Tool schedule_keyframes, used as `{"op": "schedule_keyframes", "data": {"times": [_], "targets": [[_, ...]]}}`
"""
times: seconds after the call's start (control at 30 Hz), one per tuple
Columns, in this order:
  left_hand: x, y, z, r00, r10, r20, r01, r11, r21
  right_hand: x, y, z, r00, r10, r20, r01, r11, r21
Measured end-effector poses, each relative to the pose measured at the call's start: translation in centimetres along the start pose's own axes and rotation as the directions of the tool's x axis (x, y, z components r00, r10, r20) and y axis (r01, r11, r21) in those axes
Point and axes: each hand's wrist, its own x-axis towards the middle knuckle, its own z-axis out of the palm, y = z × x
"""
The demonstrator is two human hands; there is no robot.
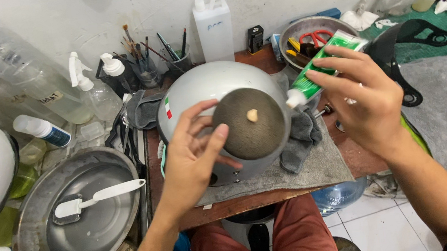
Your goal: The person applies a green paste from a tube onto a dark sponge and rubs it onto the surface of a silver motorcycle helmet. They repeatedly apply more paste and continue polishing different sections of the helmet in circular motions.
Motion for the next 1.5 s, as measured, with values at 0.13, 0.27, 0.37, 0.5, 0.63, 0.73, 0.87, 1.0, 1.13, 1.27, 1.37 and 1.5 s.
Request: {"op": "schedule_keyframes", "data": {"times": [0.13,0.27,0.37,0.5,0.63,0.73,0.87,1.0,1.13,1.27,1.37,1.5], "targets": [[0.0,0.7,-0.4,0.998,0.019,-0.065,-0.019,1.0,0.001,-2.6,0.8,-0.7,0.968,0.206,0.146,-0.226,0.964,0.14],[0.3,0.5,-0.4,0.993,0.042,-0.114,-0.043,0.999,-0.006,-7.8,2.4,0.6,0.908,0.202,0.368,-0.278,0.946,0.167],[0.5,0.0,-0.3,0.993,0.037,-0.109,-0.038,0.999,-0.005,-11.3,3.5,1.7,0.886,0.141,0.441,-0.235,0.958,0.166],[0.5,0.0,-0.2,0.993,0.026,-0.115,-0.026,1.0,0.0,-15.2,4.7,2.1,0.827,0.085,0.556,-0.153,0.985,0.077],[0.6,-0.3,-0.1,0.995,0.026,-0.101,-0.028,0.999,-0.02,-18.9,4.6,2.2,0.817,0.182,0.547,-0.11,0.981,-0.161],[0.6,-0.5,0.1,0.996,0.004,-0.089,-0.007,1.0,-0.027,-19.4,4.2,1.8,0.656,0.426,0.623,-0.36,0.902,-0.238],[0.5,-0.5,0.4,0.997,0.011,-0.081,-0.013,1.0,-0.025,-16.1,3.0,0.6,0.574,0.481,0.662,-0.448,0.862,-0.238],[0.1,-0.8,0.9,0.999,0.013,-0.036,-0.015,0.998,-0.059,-9.0,-0.9,-0.3,0.599,0.672,0.435,-0.795,0.566,0.219],[-0.3,-1.7,2.5,0.999,-0.037,-0.008,0.036,0.995,-0.089,-6.6,-2.2,1.5,0.642,0.566,0.517,-0.744,0.296,0.599],[-0.6,-2.8,2.5,0.991,0.133,0.017,-0.13,0.982,-0.139,-6.2,-2.1,5.0,0.598,0.66,0.455,-0.566,-0.054,0.823],[-0.7,-2.2,0.2,0.955,0.275,-0.109,-0.262,0.957,0.123,-1.8,-2.9,4.2,0.62,0.717,0.318,-0.622,0.203,0.756],[-0.5,-3.1,-3.2,0.752,0.598,-0.276,-0.244,0.642,0.727,2.1,-2.1,4.7,0.942,0.333,-0.04,-0.291,0.871,0.395]]}}
